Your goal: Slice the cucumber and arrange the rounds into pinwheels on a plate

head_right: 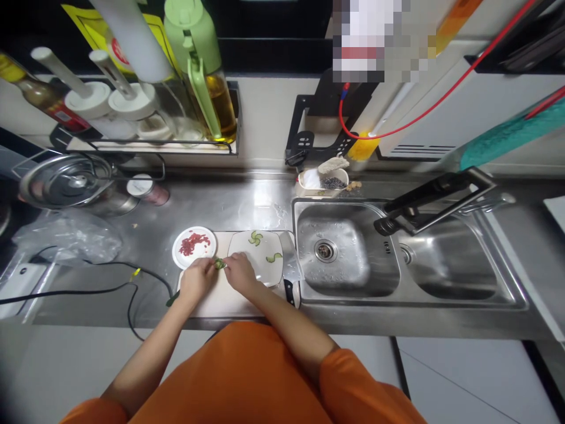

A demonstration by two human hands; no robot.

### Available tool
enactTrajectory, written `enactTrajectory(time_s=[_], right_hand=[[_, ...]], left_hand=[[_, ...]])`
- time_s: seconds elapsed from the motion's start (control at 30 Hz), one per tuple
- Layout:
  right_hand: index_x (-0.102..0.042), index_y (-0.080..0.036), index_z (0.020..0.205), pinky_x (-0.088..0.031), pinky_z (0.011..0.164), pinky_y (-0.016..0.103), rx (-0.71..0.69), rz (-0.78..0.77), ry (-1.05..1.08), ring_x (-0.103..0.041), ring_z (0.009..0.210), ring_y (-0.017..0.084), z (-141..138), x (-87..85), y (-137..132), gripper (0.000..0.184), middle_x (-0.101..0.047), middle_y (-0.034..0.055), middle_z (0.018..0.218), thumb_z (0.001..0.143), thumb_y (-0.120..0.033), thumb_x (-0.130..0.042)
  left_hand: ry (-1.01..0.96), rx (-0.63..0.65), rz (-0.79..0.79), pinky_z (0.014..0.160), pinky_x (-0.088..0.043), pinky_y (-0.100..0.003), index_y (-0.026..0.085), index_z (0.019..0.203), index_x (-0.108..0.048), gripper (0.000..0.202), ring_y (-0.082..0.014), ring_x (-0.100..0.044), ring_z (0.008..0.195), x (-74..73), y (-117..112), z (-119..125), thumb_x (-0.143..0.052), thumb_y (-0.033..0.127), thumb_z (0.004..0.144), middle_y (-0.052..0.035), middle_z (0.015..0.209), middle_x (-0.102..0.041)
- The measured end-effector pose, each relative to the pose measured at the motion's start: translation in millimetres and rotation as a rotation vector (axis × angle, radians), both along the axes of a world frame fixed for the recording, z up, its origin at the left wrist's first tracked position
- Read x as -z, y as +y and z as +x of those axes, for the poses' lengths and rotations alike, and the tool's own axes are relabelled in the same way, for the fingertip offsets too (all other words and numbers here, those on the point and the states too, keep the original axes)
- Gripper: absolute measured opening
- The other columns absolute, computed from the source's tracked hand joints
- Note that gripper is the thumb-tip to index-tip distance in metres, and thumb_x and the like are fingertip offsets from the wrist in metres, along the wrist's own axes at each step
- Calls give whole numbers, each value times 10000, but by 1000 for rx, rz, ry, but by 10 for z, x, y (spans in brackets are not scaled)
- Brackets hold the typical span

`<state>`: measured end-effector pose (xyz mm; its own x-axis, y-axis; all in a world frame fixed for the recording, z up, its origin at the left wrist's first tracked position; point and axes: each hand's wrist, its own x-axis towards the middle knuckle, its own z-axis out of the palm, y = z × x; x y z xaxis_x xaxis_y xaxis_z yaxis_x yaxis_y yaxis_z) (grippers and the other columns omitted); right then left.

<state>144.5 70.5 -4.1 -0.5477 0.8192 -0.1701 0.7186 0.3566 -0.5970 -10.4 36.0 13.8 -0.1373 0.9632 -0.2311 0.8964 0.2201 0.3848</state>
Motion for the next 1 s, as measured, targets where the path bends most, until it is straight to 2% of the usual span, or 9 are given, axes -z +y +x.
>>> enactTrajectory(time_s=[0.13,0.3,0.43,0.6,0.73,0.87,1.0], right_hand=[[-646,-188,1020,-343,857,282,35,-52,102,-533,929,165,-17,11,27,233,-657,46,958,825,-142,-528],[-660,-192,929,-384,775,224,137,-163,219,-577,854,127,-88,75,74,172,-682,8,926,811,-138,-547],[-652,-176,807,-378,724,218,175,-156,163,-566,787,129,-175,116,110,112,-671,11,826,776,-118,-561],[-618,-176,710,-352,696,230,172,-138,150,-534,749,141,-273,116,132,120,-634,19,745,753,-95,-540],[-606,-192,765,-353,647,213,182,-160,172,-528,679,122,-308,95,124,116,-630,-7,726,752,-101,-535],[-584,-205,769,-369,610,197,212,-201,234,-535,625,105,-279,88,131,93,-620,-35,690,746,-122,-547],[-543,-204,735,-381,530,192,318,-431,477,-537,522,86,-208,80,166,64,-598,-49,675,743,-142,-534]], left_hand=[[-230,-72,-15,633,-412,-199,217,849,-648,185,-111,-569,638,3,-14,-51,-498,307,790,21,725,-662],[-367,-99,-29,572,-384,-190,195,847,-641,229,-98,-512,566,36,8,-119,-505,364,771,36,637,-616],[-321,-60,-50,565,-368,-195,194,813,-613,195,-102,-508,559,50,36,-104,-490,341,782,32,632,-605],[-204,-19,-6,622,-385,-213,200,805,-612,161,-124,-554,640,54,27,-92,-483,293,778,-4,739,-646],[-275,-86,-11,580,-381,-207,199,834,-609,182,-114,-530,566,82,1,-144,-487,319,772,21,652,-621],[-399,-153,9,572,-394,-204,197,886,-619,242,-106,-536,565,113,-14,-191,-515,376,759,22,684,-640],[-593,-318,-5,567,-417,-203,178,905,-630,343,-113,-568,610,133,4,-158,-547,471,747,-7,719,-659]])
